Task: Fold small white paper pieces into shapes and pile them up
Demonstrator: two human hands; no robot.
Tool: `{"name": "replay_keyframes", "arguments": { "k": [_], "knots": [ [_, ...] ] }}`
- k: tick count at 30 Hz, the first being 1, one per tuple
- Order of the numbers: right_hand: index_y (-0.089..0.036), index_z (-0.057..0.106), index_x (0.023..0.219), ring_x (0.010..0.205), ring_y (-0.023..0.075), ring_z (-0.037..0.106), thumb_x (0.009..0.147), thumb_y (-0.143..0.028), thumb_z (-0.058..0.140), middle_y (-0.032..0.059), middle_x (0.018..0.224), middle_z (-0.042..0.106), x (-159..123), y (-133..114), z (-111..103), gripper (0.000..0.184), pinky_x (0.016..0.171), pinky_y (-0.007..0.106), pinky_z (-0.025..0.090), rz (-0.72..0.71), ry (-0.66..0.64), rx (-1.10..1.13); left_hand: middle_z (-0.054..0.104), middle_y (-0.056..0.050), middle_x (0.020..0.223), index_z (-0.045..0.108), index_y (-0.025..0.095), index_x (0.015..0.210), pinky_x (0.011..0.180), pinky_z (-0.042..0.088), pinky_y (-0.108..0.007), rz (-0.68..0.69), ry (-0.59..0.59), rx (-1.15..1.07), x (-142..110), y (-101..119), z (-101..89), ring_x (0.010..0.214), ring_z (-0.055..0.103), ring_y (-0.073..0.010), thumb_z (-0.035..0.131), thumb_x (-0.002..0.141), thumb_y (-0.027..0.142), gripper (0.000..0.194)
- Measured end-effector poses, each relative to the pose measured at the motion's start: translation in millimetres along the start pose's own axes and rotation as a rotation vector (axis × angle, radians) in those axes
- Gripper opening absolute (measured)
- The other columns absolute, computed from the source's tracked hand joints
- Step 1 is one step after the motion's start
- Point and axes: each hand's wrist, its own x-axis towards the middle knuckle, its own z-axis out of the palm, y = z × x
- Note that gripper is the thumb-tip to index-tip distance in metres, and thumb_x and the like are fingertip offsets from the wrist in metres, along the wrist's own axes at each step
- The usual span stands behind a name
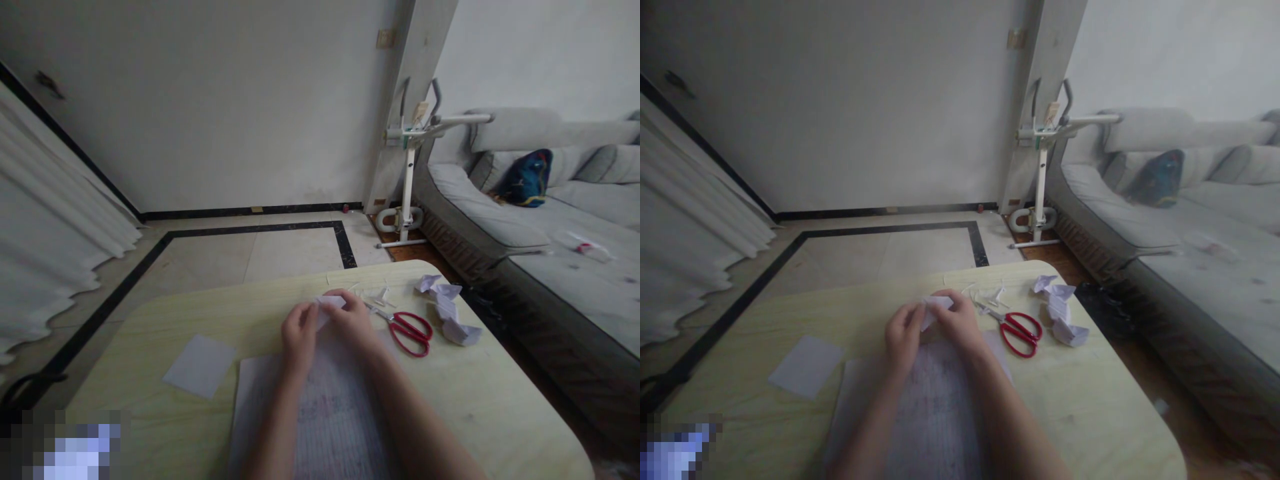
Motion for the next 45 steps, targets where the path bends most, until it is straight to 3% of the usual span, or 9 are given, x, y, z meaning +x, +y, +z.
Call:
{"name": "replay_keyframes", "arguments": {
  "k": [4,11,17,25,37,45],
  "knots": [
    [-0.018,0.066,0.08,0.061,0.0148,0.057,0.068,-0.032,0.067,-0.0006,0.067,0.063,-0.3,-2.8,-1.3,0.019,0.057,0.024,0.045,0.027,-0.005,-0.021,0.069,-0.004,0.073,0.067,0.015,0.076,0.065,0.048,-0.024,-0.011,-0.023,-0.015,-0.3,1.4,1.0,0.071,0.063,-0.0184,0.059,0.079,0.038,0.024],
    [-0.016,0.065,0.076,0.057,0.0147,0.056,0.069,-0.032,0.066,-0.0002,0.062,0.062,2.0,-5.7,-4.1,0.017,0.055,0.025,0.043,0.038,0.102,0.036,0.07,-0.006,0.08,0.068,0.015,0.083,0.067,0.05,-0.025,-0.028,-0.109,-0.044,-1.9,-3.5,3.4,0.075,0.065,-0.0189,0.06,0.079,0.038,0.025],
    [-0.017,0.068,0.079,0.06,0.0153,0.057,0.068,-0.031,0.068,0.0005,0.066,0.064,1.2,-6.3,-2.5,0.018,0.057,0.025,0.043,0.026,0.092,0.022,0.07,-0.005,0.078,0.069,0.015,0.082,0.064,0.049,-0.024,-0.064,-0.103,-0.055,-0.8,-3.6,3.0,0.073,0.065,-0.0182,0.061,0.079,0.037,0.024],
    [-0.015,0.07,0.077,0.06,0.0162,0.057,0.066,-0.032,0.068,0.0023,0.065,0.066,4.1,-5.8,-3.3,0.021,0.057,0.026,0.045,0.049,0.18,0.034,0.071,-0.007,0.084,0.068,0.014,0.088,0.071,0.05,-0.027,-0.04,-0.126,-0.016,-3.4,-6.0,3.4,0.081,0.065,-0.0203,0.058,0.081,0.039,0.028],
    [-0.015,0.069,0.077,0.05,0.0117,0.049,0.065,-0.037,0.07,-0.0005,0.059,0.062,5.7,-8.3,-4.1,0.025,0.048,0.023,0.038,0.051,0.27,0.151,0.066,-0.003,0.072,0.065,0.014,0.08,0.058,0.046,-0.021,-0.066,-0.234,0.001,-5.4,-3.9,3.1,0.066,0.061,-0.0157,0.057,0.08,0.036,0.023],
    [-0.016,0.067,0.083,0.043,0.0106,0.045,0.064,-0.04,0.071,-0.0043,0.049,0.054,8.3,1.3,-7.2,0.031,0.044,0.022,0.033,0.101,0.303,0.215,0.059,0.001,0.061,0.062,0.015,0.074,0.051,0.042,-0.019,-0.064,-0.226,-0.019,-5.4,-4.5,3.4,0.055,0.054,-0.0123,0.057,0.079,0.036,0.022]
  ]
}}
